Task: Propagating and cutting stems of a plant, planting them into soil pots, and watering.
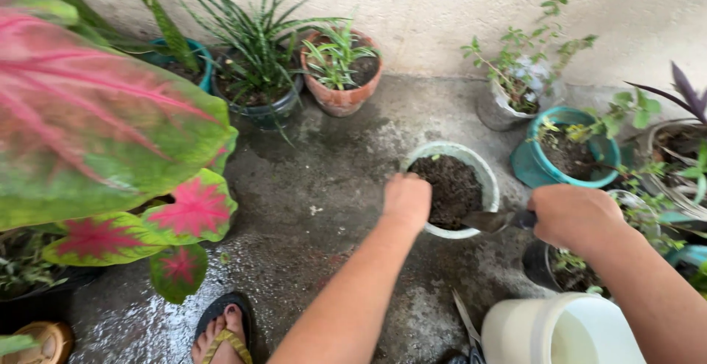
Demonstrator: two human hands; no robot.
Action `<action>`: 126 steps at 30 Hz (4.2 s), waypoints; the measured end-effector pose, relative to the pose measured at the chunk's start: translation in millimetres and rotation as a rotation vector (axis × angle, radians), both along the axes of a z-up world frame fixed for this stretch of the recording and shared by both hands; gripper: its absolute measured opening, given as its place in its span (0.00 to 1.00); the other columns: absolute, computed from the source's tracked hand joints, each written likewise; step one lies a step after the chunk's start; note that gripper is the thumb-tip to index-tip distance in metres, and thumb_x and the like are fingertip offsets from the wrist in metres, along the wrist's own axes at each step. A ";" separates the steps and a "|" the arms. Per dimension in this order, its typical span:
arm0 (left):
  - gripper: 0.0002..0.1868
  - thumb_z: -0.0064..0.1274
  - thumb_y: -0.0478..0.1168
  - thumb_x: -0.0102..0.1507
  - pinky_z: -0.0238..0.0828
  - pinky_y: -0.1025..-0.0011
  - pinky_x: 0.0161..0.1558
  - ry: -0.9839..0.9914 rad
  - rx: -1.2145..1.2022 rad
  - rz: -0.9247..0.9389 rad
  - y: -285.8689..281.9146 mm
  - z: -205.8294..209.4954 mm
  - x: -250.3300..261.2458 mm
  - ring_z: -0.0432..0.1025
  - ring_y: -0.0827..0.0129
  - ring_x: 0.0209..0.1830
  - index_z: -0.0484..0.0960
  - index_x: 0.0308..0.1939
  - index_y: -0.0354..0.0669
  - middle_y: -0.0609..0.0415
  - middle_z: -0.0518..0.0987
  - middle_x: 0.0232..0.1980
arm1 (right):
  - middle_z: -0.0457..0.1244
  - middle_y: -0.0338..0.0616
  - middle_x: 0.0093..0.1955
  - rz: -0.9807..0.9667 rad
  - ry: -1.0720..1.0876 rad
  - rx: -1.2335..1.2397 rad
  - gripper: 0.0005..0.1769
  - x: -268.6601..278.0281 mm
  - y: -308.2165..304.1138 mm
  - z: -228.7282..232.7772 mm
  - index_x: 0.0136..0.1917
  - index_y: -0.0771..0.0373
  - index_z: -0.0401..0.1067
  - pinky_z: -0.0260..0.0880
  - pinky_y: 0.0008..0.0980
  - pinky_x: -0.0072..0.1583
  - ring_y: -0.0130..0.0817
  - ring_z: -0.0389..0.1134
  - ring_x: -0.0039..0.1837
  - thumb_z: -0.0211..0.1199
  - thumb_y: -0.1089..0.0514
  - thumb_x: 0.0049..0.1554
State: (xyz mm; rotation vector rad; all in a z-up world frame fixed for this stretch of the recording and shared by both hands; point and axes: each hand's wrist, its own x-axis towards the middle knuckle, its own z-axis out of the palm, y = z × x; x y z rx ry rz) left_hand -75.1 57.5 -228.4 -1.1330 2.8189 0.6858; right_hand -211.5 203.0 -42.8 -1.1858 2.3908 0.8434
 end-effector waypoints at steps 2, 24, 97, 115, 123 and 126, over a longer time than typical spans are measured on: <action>0.10 0.53 0.35 0.62 0.74 0.56 0.53 0.003 -0.077 -0.049 7.2 -1.9 -6.1 0.75 0.50 0.55 0.89 0.42 0.39 0.43 0.82 0.51 | 0.73 0.41 0.54 0.000 0.028 0.053 0.13 7.4 -1.6 6.0 0.51 0.48 0.81 0.77 0.44 0.60 0.42 0.74 0.59 0.63 0.55 0.52; 0.08 0.56 0.36 0.60 0.76 0.59 0.51 0.140 0.227 0.049 -15.4 2.6 -5.6 0.79 0.50 0.50 0.90 0.40 0.48 0.44 0.84 0.45 | 0.72 0.49 0.57 -0.143 -0.279 -0.099 0.28 -63.1 32.6 -54.6 0.63 0.51 0.77 0.72 0.40 0.66 0.45 0.74 0.62 0.72 0.47 0.49; 0.09 0.67 0.42 0.55 0.76 0.63 0.46 0.403 0.396 0.065 -45.4 6.2 -23.6 0.81 0.60 0.39 0.90 0.39 0.48 0.51 0.86 0.38 | 0.71 0.52 0.54 0.155 -0.020 -0.065 0.12 9.2 -8.4 -90.8 0.50 0.57 0.79 0.76 0.46 0.58 0.48 0.75 0.57 0.63 0.54 0.55; 0.09 0.63 0.35 0.55 0.78 0.67 0.44 0.521 0.526 0.090 -34.8 22.1 -15.2 0.82 0.62 0.36 0.89 0.40 0.40 0.47 0.87 0.38 | 0.73 0.40 0.56 -0.057 0.095 0.042 0.18 7.2 -14.8 62.7 0.60 0.42 0.81 0.76 0.44 0.63 0.41 0.75 0.62 0.68 0.48 0.55; 0.11 0.55 0.31 0.60 0.77 0.61 0.53 -0.044 0.278 -0.215 1.9 7.0 -40.3 0.80 0.53 0.49 0.88 0.44 0.39 0.41 0.85 0.47 | 0.73 0.47 0.51 0.058 0.120 -0.030 0.10 5.7 -21.8 13.3 0.47 0.56 0.82 0.77 0.45 0.55 0.46 0.76 0.56 0.67 0.53 0.52; 0.11 0.54 0.32 0.60 0.76 0.59 0.53 -0.092 0.248 -0.245 11.1 9.6 -40.6 0.79 0.51 0.52 0.87 0.45 0.39 0.42 0.84 0.49 | 0.73 0.47 0.50 0.095 0.116 -0.040 0.10 6.8 -19.2 8.2 0.46 0.57 0.82 0.77 0.44 0.54 0.46 0.76 0.54 0.67 0.54 0.51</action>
